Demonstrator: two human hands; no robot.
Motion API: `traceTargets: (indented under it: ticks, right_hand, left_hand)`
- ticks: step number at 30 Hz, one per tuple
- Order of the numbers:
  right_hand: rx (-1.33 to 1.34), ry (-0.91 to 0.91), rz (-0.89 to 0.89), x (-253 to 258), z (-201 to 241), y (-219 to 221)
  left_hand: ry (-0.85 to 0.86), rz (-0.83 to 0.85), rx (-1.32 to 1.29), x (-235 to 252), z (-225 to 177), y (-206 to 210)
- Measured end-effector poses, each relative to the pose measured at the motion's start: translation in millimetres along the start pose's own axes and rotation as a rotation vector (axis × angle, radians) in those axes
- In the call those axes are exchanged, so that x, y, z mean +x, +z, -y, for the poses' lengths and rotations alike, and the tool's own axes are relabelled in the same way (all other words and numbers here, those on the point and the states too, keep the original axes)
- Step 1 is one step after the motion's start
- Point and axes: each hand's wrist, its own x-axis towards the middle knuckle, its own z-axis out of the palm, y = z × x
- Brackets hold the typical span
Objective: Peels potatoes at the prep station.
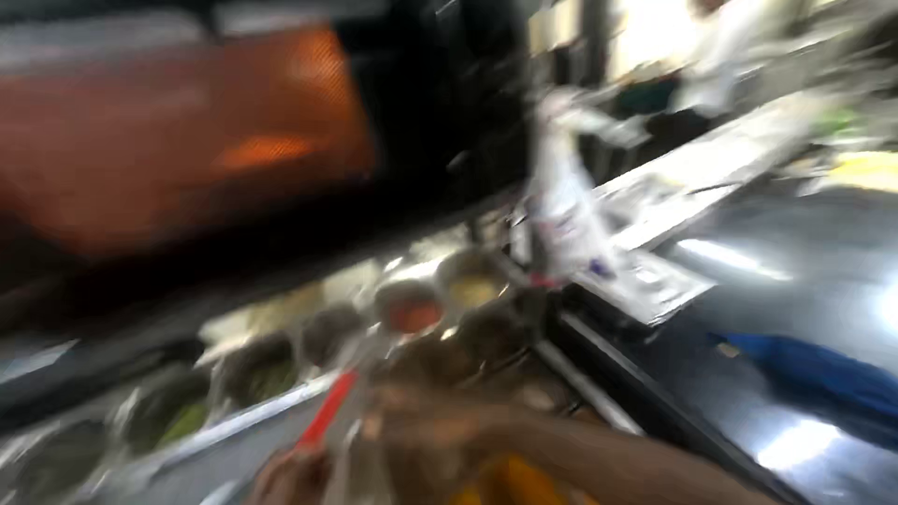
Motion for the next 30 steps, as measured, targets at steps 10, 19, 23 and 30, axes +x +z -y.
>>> traceTargets:
  ticks: [10,19,23,30]
  right_hand:
    - [0.489,0.316,-0.274,-6,-23,180]
    - [0.230,0.280,-0.736,-98,-9,231]
    - [0.235,0.317,-0.854,-120,-25,304]
    - [0.260,0.332,-0.933,-111,-42,359]
  left_hand:
    - [-0.043,0.128,0.343,-165,17,-82]
    - [0.056,0.165,1.180,-164,77,-197]
    - [0.354,0.616,1.403,-113,96,-180]
    - [0.284,0.609,1.240,-93,71,-174]
